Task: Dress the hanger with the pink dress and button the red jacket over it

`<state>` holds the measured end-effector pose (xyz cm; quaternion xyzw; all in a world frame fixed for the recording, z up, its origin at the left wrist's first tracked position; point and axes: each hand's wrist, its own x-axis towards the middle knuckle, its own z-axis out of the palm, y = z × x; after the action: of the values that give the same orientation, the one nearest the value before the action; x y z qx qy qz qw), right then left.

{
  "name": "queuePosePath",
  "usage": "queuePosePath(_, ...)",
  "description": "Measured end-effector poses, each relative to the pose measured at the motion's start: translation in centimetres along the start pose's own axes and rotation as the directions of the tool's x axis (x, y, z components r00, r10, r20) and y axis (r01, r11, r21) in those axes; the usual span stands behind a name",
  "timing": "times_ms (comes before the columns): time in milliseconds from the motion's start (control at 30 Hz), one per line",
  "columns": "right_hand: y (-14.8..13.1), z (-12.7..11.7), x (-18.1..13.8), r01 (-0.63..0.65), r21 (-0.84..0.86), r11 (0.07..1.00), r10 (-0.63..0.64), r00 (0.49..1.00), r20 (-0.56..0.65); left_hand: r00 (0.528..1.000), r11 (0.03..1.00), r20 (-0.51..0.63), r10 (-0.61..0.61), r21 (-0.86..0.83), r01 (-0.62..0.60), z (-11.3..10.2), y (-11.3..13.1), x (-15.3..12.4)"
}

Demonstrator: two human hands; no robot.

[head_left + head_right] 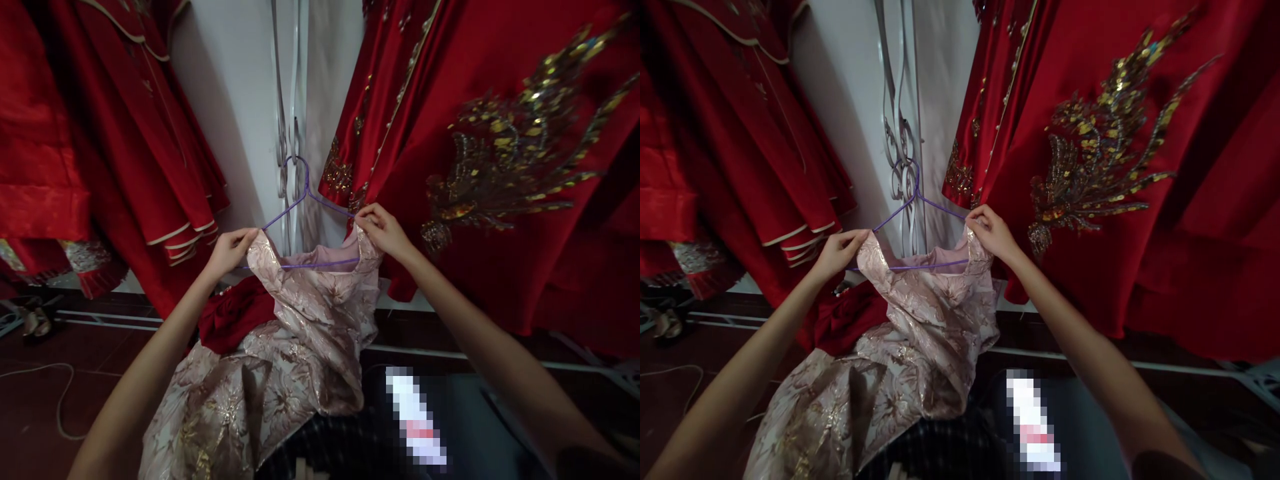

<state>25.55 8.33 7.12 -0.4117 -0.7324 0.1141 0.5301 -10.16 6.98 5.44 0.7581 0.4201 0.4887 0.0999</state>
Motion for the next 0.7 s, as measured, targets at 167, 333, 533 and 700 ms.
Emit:
queuePosePath(167, 0.0, -0.1, 0.2, -0.014, 0.016, 1.0, 0.015, 0.999, -0.031, 0.961, 0.96, -0.04, -0.274, 0.039, 0.276, -0.5, -4.4, -6.0)
queuePosePath(333, -0.3, 0.0, 0.1, -0.037, -0.021, 0.999, 0.037, 0.999, -0.017, 0.901, 0.962, 0.342, -0.267, 0.143, 0.231, -1.6, -7.5, -10.6)
queuePosePath(533, -0.5, -0.1, 0.1, -0.019, -0.075, 0.997, 0.018, 1.0, -0.014, 0.901, 0.952, 0.332, -0.279, 0.222, 0.213, -2.6, -7.2, -8.5)
queuePosePath(700, -0.7, -0.4, 0.0, -0.021, -0.136, 0.991, 0.022, 1.0, 0.009, 0.963, 0.935, 0.028, -0.268, 0.25, 0.253, -3.1, -6.0, -3.8)
